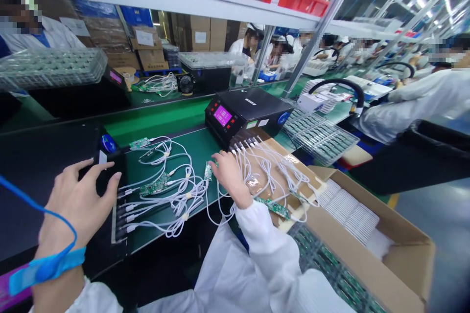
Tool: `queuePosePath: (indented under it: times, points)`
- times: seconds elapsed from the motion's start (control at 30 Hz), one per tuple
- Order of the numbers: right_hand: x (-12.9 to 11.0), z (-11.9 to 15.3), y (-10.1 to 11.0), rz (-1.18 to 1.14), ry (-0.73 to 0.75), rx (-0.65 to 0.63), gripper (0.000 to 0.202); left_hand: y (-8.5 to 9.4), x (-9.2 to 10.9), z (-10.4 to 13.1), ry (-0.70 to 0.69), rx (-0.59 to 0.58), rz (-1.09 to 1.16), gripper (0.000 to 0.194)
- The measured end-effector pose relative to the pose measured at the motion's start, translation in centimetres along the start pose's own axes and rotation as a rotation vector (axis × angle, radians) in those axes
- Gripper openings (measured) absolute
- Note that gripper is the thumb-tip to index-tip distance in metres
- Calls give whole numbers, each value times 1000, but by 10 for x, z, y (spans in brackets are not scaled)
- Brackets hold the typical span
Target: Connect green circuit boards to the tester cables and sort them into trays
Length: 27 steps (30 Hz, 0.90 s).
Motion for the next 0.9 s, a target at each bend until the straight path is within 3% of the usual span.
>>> queuePosePath:
  times: [0.17, 0.23, 0.33, 0.5, 0.7, 0.77, 0.9]
  points:
    - [-2, -36, -30, 201, 27, -182, 22, 29, 39, 7, -93, 120, 335, 32]
    - [-3, -41, -34, 208, 32, -191, 18, 33, 60, 10, -126, 65, 457, 28]
    - [-4, -44, -36, 222, 23, -202, 16, 23, 89, 12, -176, -54, 636, 26]
    - [-6, -37, -26, 221, 18, -140, 20, -32, 132, 8, -167, -200, 909, 22]
    - [-2, -19, -16, 77, -26, 20, 24, -115, 170, -11, 219, -378, 1247, 10]
    - [1, -16, -18, -49, -52, 90, 21, -134, 180, -17, 265, -416, 1287, 11]
    - [4, -15, -19, -268, -76, 188, 18, -155, 198, -19, 308, -566, 1419, 33]
Point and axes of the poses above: each hand's wrist, its own z-axis away from the middle knuckle, its own y-axis out of the back of the hand, x = y × z, the point moved 3 cm from there along -z, towards the middle knuckle, and after that the axes turned 1 degree about -z, right-handed, at the moved point
